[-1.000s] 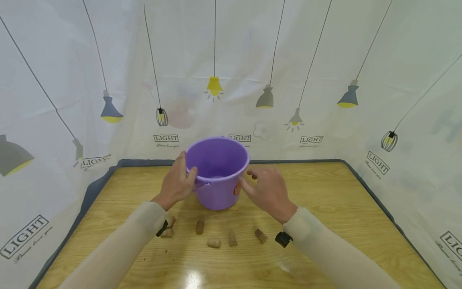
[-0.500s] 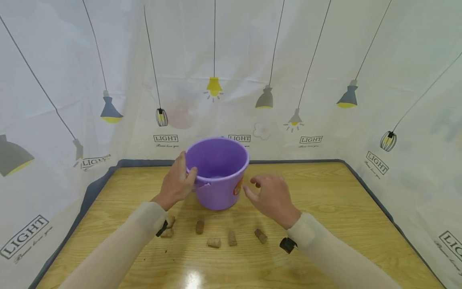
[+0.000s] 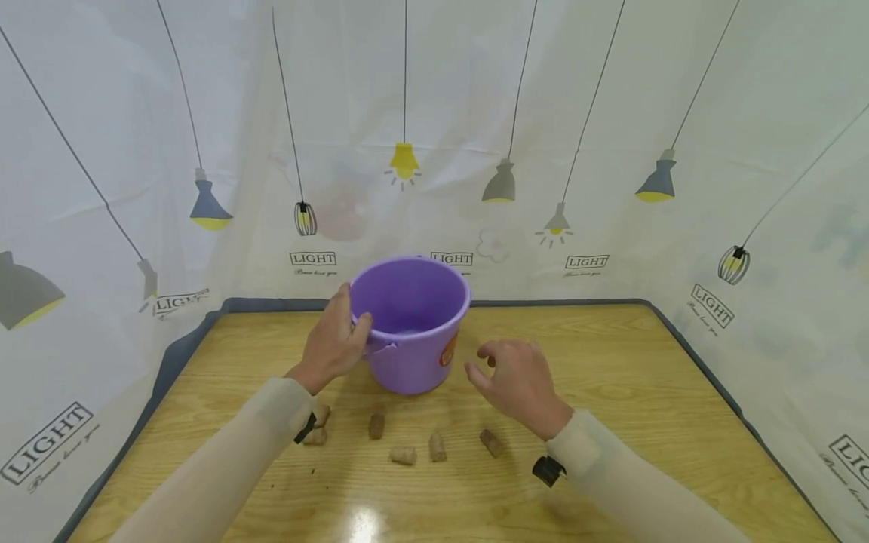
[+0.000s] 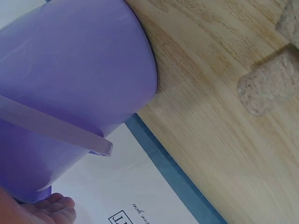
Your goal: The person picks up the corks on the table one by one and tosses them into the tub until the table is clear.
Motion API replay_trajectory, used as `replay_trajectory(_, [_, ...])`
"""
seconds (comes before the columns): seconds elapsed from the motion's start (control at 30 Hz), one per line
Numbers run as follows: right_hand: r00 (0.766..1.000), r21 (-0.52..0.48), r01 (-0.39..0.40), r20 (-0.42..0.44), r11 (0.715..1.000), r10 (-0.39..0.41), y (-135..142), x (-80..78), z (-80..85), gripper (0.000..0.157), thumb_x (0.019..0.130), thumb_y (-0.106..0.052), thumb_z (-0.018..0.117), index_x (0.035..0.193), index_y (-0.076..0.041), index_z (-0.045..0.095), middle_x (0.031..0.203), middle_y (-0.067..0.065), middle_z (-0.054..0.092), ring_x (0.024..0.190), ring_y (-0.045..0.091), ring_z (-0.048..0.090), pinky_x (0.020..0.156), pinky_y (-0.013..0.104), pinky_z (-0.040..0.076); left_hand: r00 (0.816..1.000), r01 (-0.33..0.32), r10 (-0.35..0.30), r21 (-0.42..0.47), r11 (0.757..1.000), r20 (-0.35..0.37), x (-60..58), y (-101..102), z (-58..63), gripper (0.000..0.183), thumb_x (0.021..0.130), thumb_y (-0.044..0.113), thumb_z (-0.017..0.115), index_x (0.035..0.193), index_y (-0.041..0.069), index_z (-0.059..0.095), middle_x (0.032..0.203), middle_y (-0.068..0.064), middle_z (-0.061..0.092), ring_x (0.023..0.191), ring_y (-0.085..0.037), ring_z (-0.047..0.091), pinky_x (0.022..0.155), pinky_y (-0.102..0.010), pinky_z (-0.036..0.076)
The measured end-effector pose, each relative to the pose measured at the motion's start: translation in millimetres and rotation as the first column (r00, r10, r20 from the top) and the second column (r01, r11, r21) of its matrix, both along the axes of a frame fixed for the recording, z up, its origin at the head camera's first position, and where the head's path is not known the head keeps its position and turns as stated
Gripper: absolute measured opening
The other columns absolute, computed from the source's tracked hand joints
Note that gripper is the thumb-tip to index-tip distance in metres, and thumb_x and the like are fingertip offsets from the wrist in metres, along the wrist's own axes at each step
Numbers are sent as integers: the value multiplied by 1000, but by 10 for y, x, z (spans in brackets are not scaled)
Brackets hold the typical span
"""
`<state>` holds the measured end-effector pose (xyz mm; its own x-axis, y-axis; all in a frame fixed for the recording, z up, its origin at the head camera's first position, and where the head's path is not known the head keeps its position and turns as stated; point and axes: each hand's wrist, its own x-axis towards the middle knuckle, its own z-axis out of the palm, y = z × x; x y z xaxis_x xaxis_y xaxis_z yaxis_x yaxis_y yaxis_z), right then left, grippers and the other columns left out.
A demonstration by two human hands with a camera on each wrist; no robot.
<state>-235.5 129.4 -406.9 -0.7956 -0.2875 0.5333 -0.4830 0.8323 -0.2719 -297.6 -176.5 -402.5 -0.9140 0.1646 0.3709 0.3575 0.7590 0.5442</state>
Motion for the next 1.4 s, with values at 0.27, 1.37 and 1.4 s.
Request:
replay_trajectory(0.27, [999,28,11,49,1000,-13,34,46,-43,24,87,-30,78,91,-6,80,79,5,75,66,15,64,67,40,49,1000,-6,7,6,1000,-16,-6,1,2,75,105,30,43,161,-8,11,161,-31,27,145,-46,35,116,-61,32])
replay_trajectory(1.37, [973,207,-38,231,978,-11,110,208,-236,30,83,-32,81,65,-11,70,54,-5,58,46,5,40,50,26,43,1000,-2,2,9,1000,-12,6,1,-2,76,104,34,41,161,-5,11,161,-30,28,142,-46,39,114,-62,35])
replay_trajectory(1.4, [971,216,-44,238,975,-9,111,213,-243,33,82,-33,82,61,-13,66,51,-8,51,45,5,37,48,24,38,1000,-1,1,11,1000,-10,7,1,-2,76,104,34,41,161,-5,11,162,-30,28,143,-46,38,114,-62,35])
